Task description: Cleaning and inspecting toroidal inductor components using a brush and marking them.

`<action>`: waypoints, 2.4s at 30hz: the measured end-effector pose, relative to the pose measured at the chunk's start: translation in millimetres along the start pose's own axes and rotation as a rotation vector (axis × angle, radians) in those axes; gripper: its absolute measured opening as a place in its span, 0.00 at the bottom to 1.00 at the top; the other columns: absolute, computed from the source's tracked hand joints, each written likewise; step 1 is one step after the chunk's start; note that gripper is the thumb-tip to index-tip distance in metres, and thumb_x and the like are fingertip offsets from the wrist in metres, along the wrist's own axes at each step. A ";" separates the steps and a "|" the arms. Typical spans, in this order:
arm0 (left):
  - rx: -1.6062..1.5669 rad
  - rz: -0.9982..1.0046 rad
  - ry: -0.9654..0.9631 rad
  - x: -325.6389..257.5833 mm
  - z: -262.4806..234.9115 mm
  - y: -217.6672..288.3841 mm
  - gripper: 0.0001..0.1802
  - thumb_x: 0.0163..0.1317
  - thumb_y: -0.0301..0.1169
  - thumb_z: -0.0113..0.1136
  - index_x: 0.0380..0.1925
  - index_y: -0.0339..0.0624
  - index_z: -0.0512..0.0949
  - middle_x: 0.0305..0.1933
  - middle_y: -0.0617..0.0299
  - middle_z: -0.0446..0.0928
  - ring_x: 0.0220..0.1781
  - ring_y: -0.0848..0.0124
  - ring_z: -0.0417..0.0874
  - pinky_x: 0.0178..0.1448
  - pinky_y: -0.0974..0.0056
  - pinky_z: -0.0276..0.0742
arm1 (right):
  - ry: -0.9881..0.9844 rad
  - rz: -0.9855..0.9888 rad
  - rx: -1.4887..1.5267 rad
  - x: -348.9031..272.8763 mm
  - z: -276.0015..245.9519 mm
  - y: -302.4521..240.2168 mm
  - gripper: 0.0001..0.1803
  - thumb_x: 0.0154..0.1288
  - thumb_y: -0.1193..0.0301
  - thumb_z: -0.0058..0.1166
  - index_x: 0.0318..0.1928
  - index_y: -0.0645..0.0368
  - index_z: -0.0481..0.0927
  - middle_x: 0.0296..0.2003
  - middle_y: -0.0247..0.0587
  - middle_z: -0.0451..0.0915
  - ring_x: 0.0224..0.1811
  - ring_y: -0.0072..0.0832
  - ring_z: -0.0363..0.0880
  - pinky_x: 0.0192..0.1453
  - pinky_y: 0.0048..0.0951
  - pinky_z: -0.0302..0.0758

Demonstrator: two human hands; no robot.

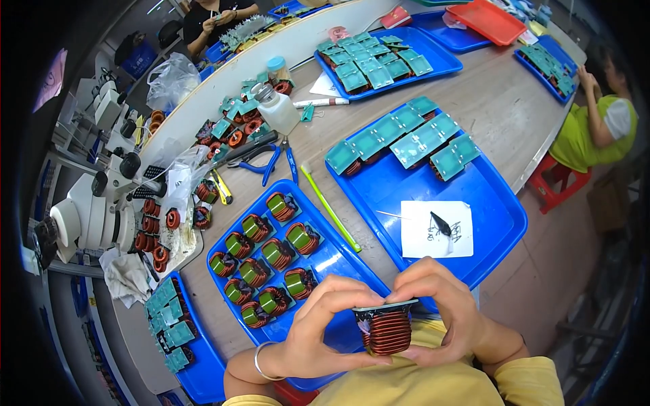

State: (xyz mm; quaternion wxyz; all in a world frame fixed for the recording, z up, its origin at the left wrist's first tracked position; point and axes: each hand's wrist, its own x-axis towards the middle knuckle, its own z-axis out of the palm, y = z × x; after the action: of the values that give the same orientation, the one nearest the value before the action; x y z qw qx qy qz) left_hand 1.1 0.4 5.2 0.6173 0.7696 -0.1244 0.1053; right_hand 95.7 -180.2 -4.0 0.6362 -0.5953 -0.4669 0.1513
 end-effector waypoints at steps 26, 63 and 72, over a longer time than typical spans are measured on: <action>-0.316 -0.132 0.002 0.2 2.9 -4.6 0.38 0.34 0.20 0.74 0.48 0.37 0.64 0.47 0.49 0.70 0.56 0.57 0.70 0.59 0.56 0.66 | 0.055 0.032 -0.015 -3.9 -0.3 7.8 0.32 0.38 0.71 0.70 0.47 0.63 0.71 0.45 0.47 0.71 0.47 0.38 0.71 0.49 0.32 0.68; -0.435 -0.252 -0.101 -0.7 -2.7 -7.5 0.40 0.43 0.21 0.70 0.57 0.36 0.60 0.57 0.54 0.56 0.62 0.65 0.62 0.63 0.60 0.64 | 0.148 -0.122 -0.128 0.2 4.9 1.6 0.29 0.39 0.74 0.70 0.46 0.61 0.73 0.42 0.44 0.72 0.42 0.35 0.72 0.42 0.28 0.70; -0.830 -0.426 0.004 7.0 1.8 -9.0 0.34 0.50 0.18 0.62 0.57 0.32 0.58 0.55 0.56 0.61 0.59 0.68 0.65 0.62 0.62 0.64 | 0.140 -0.162 -0.381 7.2 9.7 0.3 0.30 0.41 0.70 0.68 0.48 0.59 0.73 0.44 0.42 0.72 0.42 0.37 0.72 0.44 0.32 0.69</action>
State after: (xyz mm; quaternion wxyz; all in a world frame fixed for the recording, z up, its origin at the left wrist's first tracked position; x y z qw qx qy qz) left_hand 10.6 0.1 -1.3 0.8811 0.4659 0.0058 -0.0811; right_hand 92.0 -168.8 -2.7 0.5532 -0.6745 -0.4878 -0.0331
